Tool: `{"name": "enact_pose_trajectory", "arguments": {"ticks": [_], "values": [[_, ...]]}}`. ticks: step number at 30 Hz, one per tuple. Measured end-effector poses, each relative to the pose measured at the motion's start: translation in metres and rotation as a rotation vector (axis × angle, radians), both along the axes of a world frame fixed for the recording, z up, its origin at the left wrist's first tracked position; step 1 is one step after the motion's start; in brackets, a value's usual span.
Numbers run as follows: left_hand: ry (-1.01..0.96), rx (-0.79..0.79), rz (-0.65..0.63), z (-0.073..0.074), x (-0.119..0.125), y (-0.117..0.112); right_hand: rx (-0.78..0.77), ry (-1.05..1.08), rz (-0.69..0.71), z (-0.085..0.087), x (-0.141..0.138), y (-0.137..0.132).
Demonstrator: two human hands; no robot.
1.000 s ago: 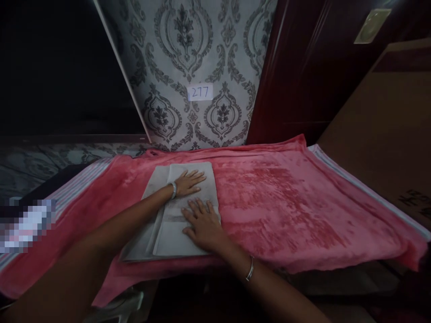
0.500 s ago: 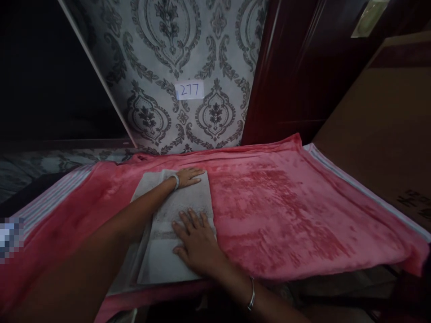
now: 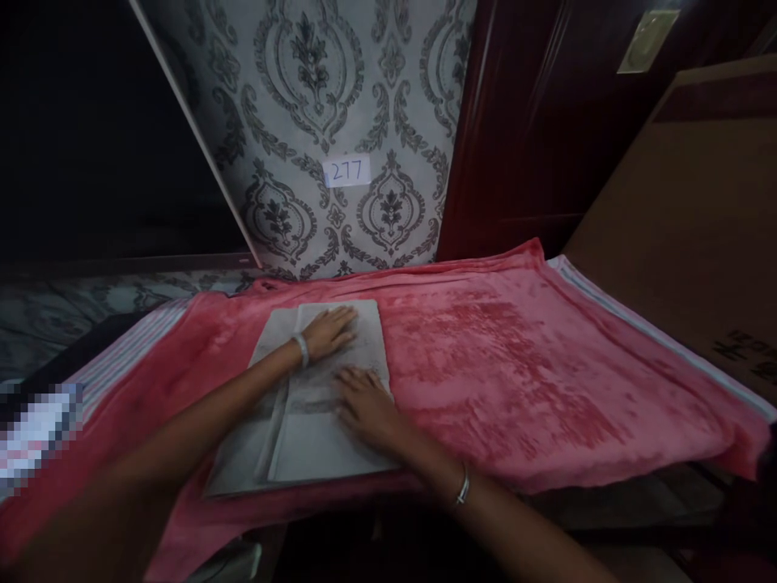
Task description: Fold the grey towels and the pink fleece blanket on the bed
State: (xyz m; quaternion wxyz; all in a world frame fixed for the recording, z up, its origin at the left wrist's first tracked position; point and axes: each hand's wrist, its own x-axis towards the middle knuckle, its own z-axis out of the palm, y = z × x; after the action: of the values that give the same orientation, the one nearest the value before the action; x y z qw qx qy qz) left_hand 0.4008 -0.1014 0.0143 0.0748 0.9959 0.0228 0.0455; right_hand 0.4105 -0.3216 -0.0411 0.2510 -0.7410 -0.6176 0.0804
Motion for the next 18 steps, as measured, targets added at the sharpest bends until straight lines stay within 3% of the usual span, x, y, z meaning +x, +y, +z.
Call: {"name": "enact_pose_trajectory", "arguments": {"ticks": [4,8,12,18], "values": [[-0.056,-0.046,0.02,-0.018,-0.086,-0.053,0.115,-0.012,-0.052,0.004,0.038,0.014],[-0.031,-0.028,0.006,-0.051,-0.142,-0.104,-0.04,-0.167,0.116,0.009,0.067,0.035],[-0.052,-0.045,0.031,-0.067,-0.155,-0.121,-0.188,-0.241,0.004,0.012,0.094,0.06],[0.027,-0.129,0.04,-0.061,-0.154,-0.12,-0.287,-0.18,-0.167,0.014,0.141,0.104]]}}
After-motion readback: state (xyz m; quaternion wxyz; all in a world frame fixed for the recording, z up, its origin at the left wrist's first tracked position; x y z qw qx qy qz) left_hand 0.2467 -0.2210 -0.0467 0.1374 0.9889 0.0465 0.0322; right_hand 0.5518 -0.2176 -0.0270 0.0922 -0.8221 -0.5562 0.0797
